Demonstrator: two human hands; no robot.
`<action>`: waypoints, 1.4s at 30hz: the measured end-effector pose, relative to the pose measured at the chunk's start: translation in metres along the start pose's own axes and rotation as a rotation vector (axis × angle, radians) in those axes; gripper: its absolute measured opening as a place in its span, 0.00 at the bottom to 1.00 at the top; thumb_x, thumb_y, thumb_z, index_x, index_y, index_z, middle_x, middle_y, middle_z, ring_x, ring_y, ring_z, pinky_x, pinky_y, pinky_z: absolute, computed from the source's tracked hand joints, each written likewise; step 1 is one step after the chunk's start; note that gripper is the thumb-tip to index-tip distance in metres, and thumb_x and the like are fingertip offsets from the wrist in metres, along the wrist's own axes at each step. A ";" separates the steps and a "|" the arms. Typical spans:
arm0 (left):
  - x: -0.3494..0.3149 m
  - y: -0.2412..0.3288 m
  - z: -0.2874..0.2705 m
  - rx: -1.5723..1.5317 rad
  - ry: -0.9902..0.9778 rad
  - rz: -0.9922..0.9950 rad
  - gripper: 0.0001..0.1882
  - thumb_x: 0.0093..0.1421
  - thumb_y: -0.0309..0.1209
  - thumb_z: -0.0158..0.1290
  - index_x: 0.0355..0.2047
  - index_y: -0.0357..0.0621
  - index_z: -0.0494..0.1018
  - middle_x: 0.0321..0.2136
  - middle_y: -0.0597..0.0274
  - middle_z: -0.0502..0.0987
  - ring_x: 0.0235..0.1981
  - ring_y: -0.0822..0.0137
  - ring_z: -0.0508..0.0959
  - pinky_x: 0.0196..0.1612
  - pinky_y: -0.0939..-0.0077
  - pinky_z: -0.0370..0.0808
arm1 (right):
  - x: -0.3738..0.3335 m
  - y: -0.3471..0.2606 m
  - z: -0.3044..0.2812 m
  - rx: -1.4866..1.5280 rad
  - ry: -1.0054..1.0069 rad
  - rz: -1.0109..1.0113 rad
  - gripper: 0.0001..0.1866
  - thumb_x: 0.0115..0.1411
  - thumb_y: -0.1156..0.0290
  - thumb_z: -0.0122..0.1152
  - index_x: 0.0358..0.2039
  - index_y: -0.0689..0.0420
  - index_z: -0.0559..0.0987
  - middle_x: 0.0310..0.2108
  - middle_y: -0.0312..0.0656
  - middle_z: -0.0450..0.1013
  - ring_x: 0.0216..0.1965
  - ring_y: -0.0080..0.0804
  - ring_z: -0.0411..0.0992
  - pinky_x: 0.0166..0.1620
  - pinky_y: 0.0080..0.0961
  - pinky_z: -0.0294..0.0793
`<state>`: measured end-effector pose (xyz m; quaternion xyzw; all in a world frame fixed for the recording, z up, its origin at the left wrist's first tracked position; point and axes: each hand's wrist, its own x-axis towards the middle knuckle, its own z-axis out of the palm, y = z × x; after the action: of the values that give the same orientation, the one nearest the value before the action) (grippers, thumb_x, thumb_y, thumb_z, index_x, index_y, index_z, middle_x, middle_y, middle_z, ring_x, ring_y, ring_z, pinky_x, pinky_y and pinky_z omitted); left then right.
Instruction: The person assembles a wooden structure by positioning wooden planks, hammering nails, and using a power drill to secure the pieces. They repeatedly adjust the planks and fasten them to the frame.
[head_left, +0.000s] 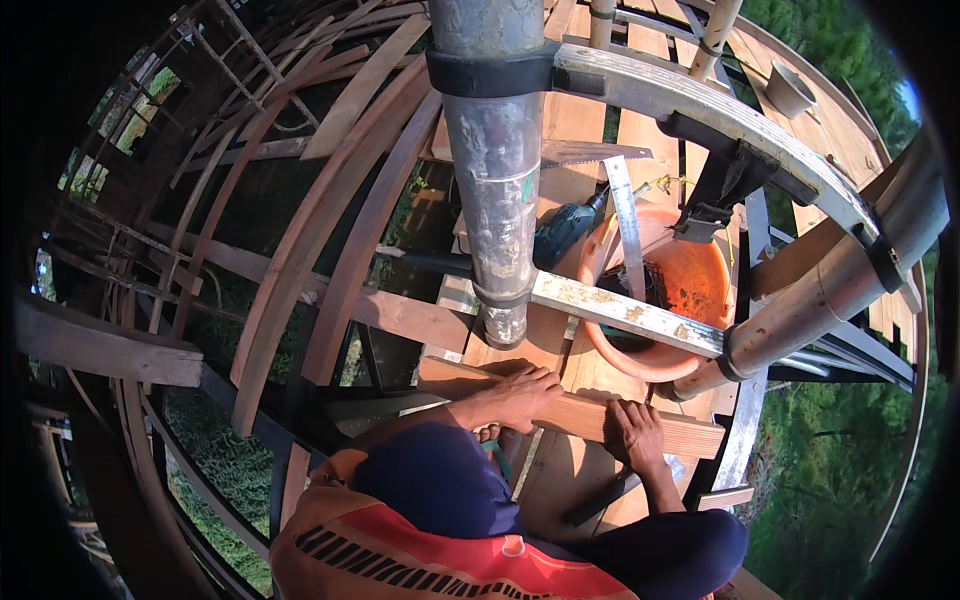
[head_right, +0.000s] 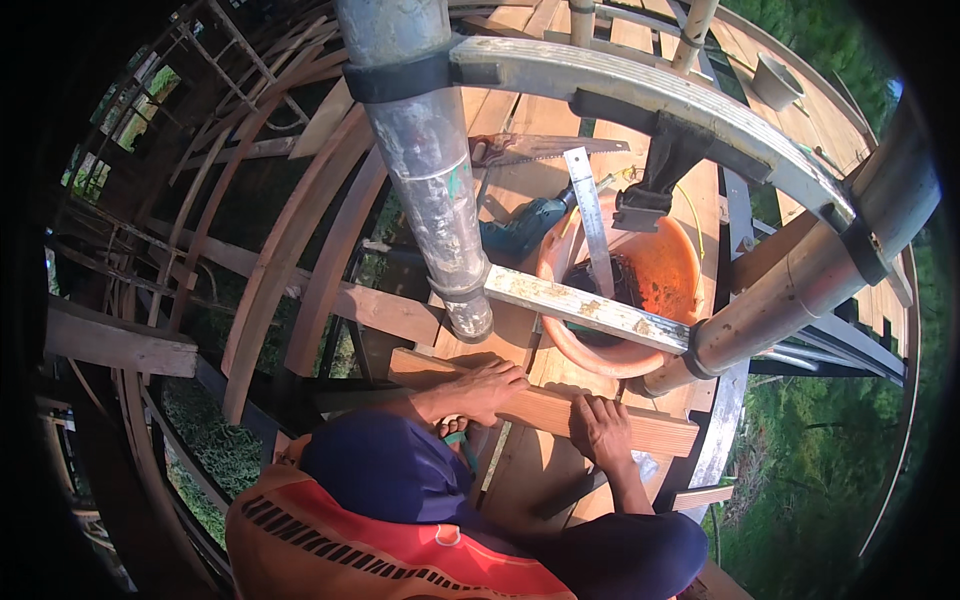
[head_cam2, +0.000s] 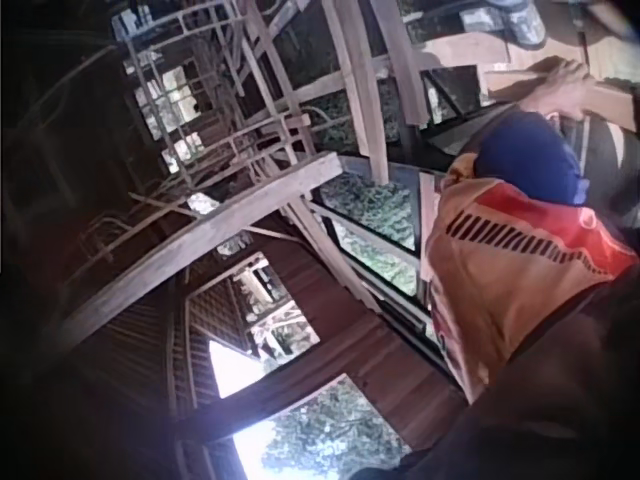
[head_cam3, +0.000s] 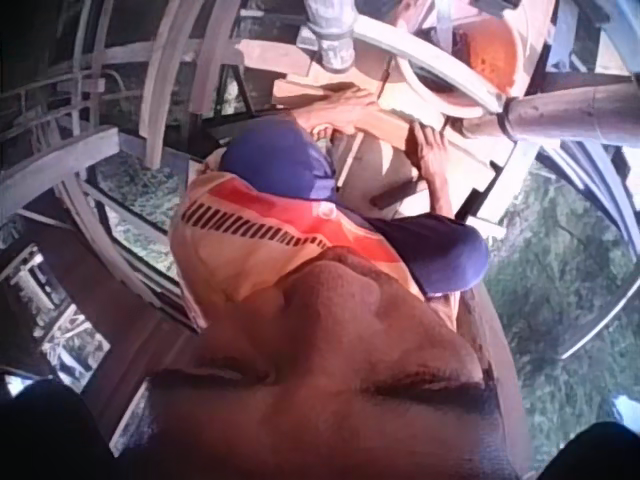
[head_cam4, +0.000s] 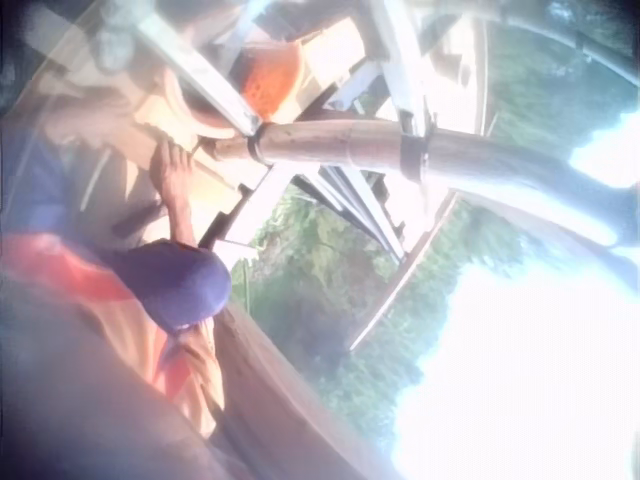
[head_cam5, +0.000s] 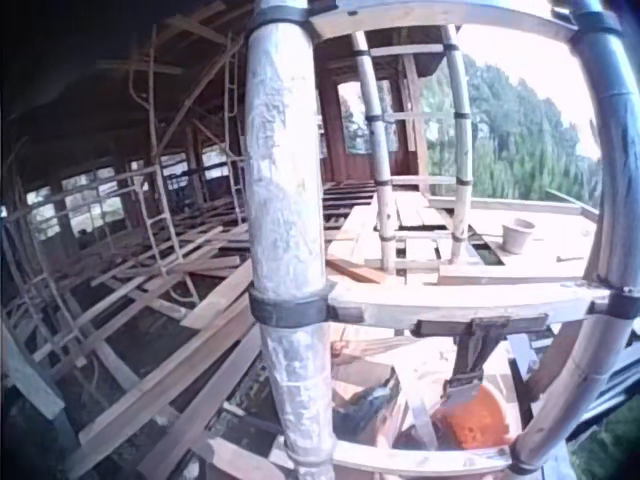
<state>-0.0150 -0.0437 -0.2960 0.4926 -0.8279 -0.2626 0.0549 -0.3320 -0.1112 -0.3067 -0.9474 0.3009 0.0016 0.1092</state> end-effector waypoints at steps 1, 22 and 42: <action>0.002 -0.002 -0.001 -0.023 0.016 0.018 0.40 0.41 0.38 0.73 0.54 0.35 0.72 0.51 0.50 0.72 0.57 0.50 0.71 0.62 0.57 0.70 | -0.004 0.005 0.002 -0.018 -0.066 0.043 0.33 0.61 0.73 0.55 0.69 0.53 0.70 0.50 0.40 0.73 0.51 0.39 0.71 0.60 0.41 0.67; 0.185 -0.255 -0.159 -0.066 0.538 -0.713 0.22 0.58 0.39 0.64 0.48 0.37 0.76 0.47 0.56 0.78 0.49 0.56 0.78 0.55 0.62 0.75 | -0.072 -0.004 -0.056 0.422 0.037 0.392 0.31 0.70 0.58 0.64 0.70 0.53 0.71 0.65 0.51 0.73 0.63 0.48 0.74 0.67 0.48 0.69; -0.081 -0.211 -0.094 -1.455 1.265 -0.532 0.33 0.59 0.48 0.62 0.59 0.41 0.71 0.45 0.61 0.75 0.48 0.62 0.75 0.54 0.62 0.72 | -0.117 0.009 -0.099 0.746 0.229 0.563 0.29 0.67 0.54 0.67 0.61 0.60 0.77 0.50 0.45 0.83 0.47 0.38 0.84 0.50 0.36 0.84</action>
<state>0.2249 -0.0905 -0.3048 0.5577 -0.1472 -0.3988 0.7129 -0.4388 -0.0725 -0.2035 -0.7192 0.5360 -0.1812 0.4031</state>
